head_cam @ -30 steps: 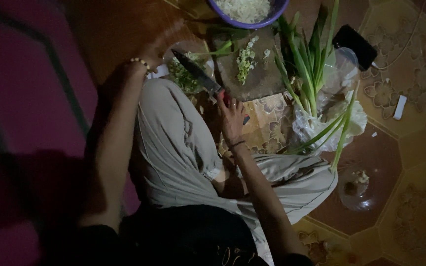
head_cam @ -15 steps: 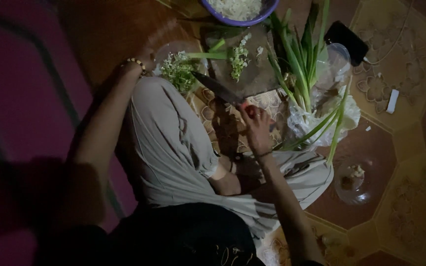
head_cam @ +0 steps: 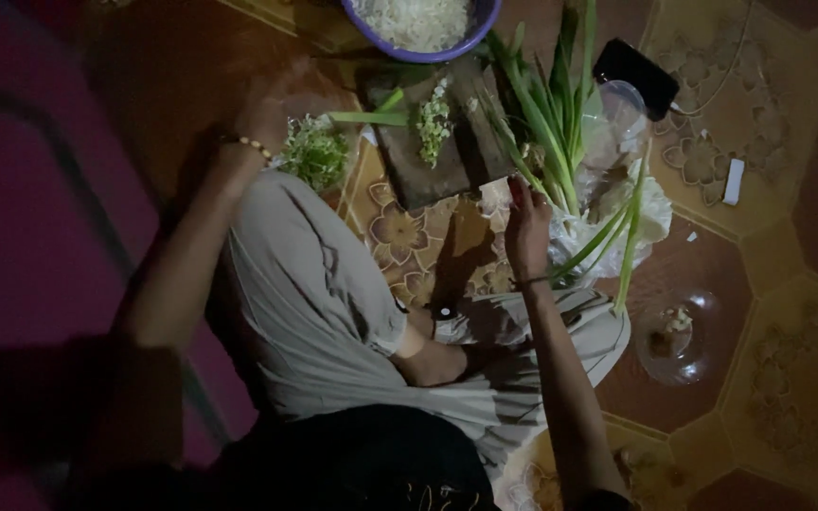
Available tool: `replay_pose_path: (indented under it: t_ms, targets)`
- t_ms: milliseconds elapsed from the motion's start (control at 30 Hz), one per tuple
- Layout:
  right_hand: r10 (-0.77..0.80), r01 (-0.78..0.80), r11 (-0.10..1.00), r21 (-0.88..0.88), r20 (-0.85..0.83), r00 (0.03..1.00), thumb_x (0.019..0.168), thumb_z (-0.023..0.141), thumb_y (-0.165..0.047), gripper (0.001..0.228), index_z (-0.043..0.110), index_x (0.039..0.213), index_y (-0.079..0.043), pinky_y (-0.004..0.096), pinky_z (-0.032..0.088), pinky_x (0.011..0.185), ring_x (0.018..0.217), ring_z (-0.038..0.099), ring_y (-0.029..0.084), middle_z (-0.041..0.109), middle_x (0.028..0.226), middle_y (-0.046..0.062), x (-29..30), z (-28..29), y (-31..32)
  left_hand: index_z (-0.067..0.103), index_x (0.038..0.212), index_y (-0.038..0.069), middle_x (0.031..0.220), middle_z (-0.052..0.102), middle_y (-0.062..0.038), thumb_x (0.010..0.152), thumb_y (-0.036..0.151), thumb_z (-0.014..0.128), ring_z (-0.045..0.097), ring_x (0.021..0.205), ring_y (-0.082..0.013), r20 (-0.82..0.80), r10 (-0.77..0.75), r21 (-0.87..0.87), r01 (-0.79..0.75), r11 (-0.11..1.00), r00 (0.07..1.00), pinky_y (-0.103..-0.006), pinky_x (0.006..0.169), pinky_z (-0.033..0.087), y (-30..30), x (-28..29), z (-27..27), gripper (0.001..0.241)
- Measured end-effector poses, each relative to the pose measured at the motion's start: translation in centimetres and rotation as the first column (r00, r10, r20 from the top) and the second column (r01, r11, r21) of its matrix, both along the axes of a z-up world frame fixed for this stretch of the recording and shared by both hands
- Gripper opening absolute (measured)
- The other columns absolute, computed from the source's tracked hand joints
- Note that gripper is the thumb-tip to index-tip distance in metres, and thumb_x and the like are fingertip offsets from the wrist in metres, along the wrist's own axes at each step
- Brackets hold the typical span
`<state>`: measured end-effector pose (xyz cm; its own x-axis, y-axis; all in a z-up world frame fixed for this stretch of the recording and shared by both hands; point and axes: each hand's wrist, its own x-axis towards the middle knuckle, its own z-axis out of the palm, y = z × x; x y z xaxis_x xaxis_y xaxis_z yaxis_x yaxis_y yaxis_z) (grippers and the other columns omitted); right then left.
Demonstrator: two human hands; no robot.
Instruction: Chopping green onions on a wooden cutting board and transferring them into a plastic bowl while sitting on the floor.
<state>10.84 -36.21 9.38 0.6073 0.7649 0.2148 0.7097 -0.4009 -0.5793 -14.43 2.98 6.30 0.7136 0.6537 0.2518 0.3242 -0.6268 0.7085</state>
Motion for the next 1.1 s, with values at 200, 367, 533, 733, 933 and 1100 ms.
replay_pose_path:
  t_ms: [200,367,533,733,933,1100]
  targets:
    - [0.001,0.001,0.999,-0.042,0.038,0.999,0.098,0.053,-0.001,0.041,0.061,0.138,-0.003,0.046,0.051,0.074,0.086,0.061,0.037,0.064,0.111,0.022,0.4,-0.2,1.1,0.077,0.101,0.003,0.078,0.064,-0.017,0.088,0.016,0.068,0.058,0.068,-0.0327,-0.697,-0.050,0.073,0.140,0.987,0.716,-0.0485,0.067,0.048,-3.3,9.4,-4.5,0.020]
    - [0.026,-0.021,0.999,-0.033,0.148,0.989,0.087,0.055,0.009,0.060,0.057,0.144,-0.009,0.050,0.051,0.089,0.111,0.063,0.040,0.064,0.133,0.021,0.4,-3.1,1.2,0.075,0.107,0.020,0.112,0.068,-0.018,0.079,0.051,0.074,0.060,0.105,-0.0428,-0.558,0.035,0.392,0.226,0.892,0.829,-0.0701,0.099,0.033,-4.2,16.7,-13.9,0.042]
    - [0.021,-0.016,0.996,-0.085,0.061,0.998,0.095,0.052,0.000,0.048,0.057,0.142,-0.013,0.048,0.049,0.086,0.105,0.057,0.039,0.061,0.121,0.019,0.4,-1.9,1.1,0.059,0.135,0.020,0.134,0.058,-0.013,0.104,0.026,0.041,0.056,0.111,-0.0361,-0.588,0.031,0.084,0.022,0.996,0.808,-0.0535,0.093,0.040,-4.6,15.8,-13.1,0.036]
    - [-0.020,0.080,0.977,-0.200,0.286,0.958,0.091,0.063,0.001,0.058,0.059,0.142,-0.026,0.050,0.054,0.065,0.091,0.065,0.037,0.063,0.114,0.015,5.0,-3.4,3.1,0.065,0.111,0.019,0.080,0.074,-0.010,0.096,0.028,0.056,0.071,0.072,-0.0340,-0.599,-0.019,-0.044,-0.009,0.999,0.801,-0.0493,0.059,0.056,-2.1,15.4,-14.0,0.020]
    - [-0.009,0.023,0.992,-0.125,0.112,0.994,0.107,0.046,-0.027,0.038,0.063,0.140,-0.020,0.048,0.051,0.074,0.095,0.060,0.037,0.062,0.116,0.015,4.1,1.2,3.2,0.063,0.109,0.019,0.099,0.072,-0.010,0.095,0.031,0.044,0.071,0.086,-0.0356,-0.599,0.096,-0.012,-0.128,0.992,0.795,-0.0530,0.067,0.057,-2.6,14.9,-11.0,0.026]
    - [0.152,-0.031,0.959,-0.281,0.422,0.894,0.093,0.061,-0.005,0.042,0.070,0.131,-0.021,0.042,0.053,0.075,0.096,0.061,0.028,0.062,0.118,0.005,3.2,3.2,1.1,0.055,0.115,0.008,0.095,0.066,-0.019,0.097,0.010,0.051,0.069,0.076,-0.0426,-0.467,0.181,0.190,-0.102,0.977,0.866,-0.0564,0.064,0.055,-3.2,14.6,-10.2,0.018]
